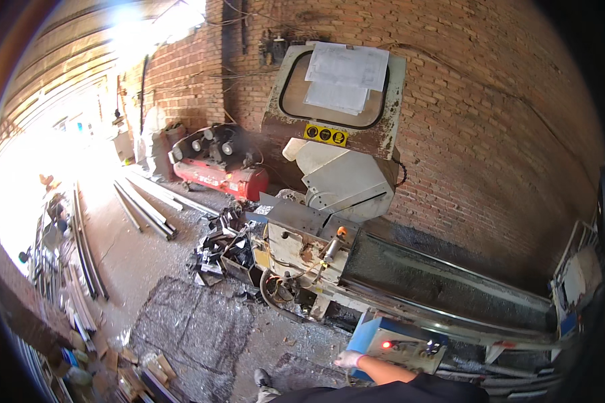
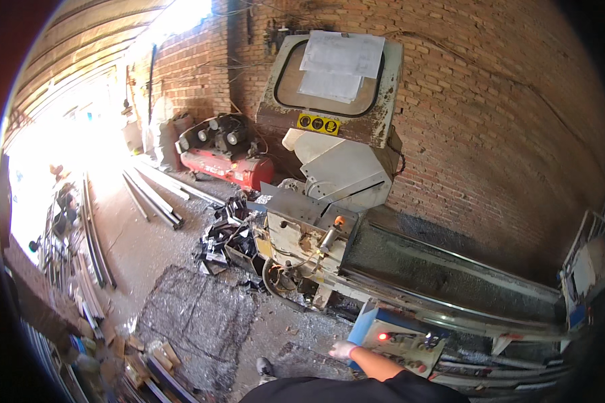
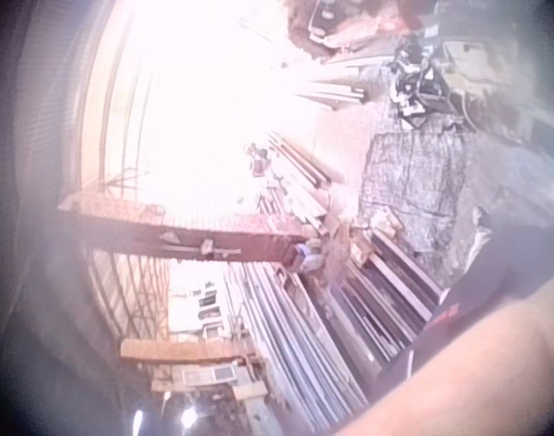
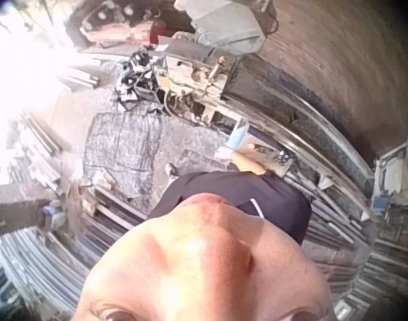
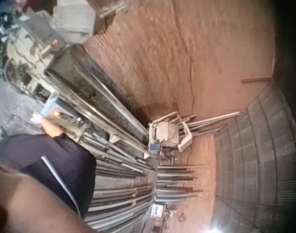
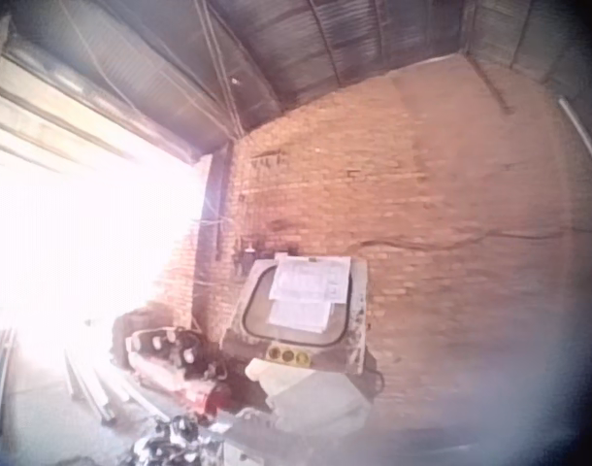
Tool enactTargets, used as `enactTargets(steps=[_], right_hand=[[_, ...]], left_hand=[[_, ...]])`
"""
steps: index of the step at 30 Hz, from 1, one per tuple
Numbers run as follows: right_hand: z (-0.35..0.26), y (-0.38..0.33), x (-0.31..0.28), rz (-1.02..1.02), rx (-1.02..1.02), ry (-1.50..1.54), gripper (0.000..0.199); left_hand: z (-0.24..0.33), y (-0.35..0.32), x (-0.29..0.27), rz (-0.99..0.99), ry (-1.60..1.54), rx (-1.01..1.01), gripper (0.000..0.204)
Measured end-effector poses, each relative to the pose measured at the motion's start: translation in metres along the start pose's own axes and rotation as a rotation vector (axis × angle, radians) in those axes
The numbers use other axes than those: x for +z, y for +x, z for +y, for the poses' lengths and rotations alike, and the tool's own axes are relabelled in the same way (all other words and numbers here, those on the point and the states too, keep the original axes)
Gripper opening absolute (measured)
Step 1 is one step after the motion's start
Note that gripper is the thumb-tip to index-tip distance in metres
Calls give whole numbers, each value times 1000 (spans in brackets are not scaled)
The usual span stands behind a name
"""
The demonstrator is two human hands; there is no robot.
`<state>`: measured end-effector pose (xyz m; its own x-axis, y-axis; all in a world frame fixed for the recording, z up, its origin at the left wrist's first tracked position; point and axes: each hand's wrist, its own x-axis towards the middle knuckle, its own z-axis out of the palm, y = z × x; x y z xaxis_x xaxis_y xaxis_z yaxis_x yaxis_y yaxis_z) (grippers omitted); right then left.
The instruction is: The person sorts and organizes long metal profiles on the floor, then moves to a cutting machine to cut a profile. The person handles the profiles by hand and uses a cutting machine.
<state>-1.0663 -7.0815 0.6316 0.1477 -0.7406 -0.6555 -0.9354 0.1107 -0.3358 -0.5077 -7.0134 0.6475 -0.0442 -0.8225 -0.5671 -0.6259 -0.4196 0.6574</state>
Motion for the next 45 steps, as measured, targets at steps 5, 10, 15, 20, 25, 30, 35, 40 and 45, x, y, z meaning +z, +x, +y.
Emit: enactTargets(steps=[5, 10, 15, 20, 25, 30, 35, 40, 45], right_hand=[[-39, -38, 1, 43, 304, 180, 60], [-103, -90, -2, 309, 523, 574, 70], [-126, -142, 74, 444, 678, 641, 40], [-147, -206, 224, 534, 945, 787, 33], [-218, -258, 395, -98, 611, 177, 27], [-261, -272, 537, 142, 961, 985, 34], [-249, -320, 582, 260, 841, 891, 29], [-164, -408, 581, 532, 1070, 1009, 29], [-71, -457, 596, 1119, 1158, 1539, 35]], left_hand=[[-8, 125, -113, -120, 125, 24, 20], [-31, 290, -243, -176, 151, -115, 18], [37, 460, -287, -147, 80, -219, 15], [165, 470, -121, -469, 161, 88, 14], [222, 356, 61, -915, 472, 500, 23], [218, 239, 177, -1016, 745, 844, 13], [198, 173, 230, -1060, 855, 712, 11], [181, 117, 244, -1110, 1007, 857, 11], [162, 101, 286, -1057, 1300, 1110, 11]])
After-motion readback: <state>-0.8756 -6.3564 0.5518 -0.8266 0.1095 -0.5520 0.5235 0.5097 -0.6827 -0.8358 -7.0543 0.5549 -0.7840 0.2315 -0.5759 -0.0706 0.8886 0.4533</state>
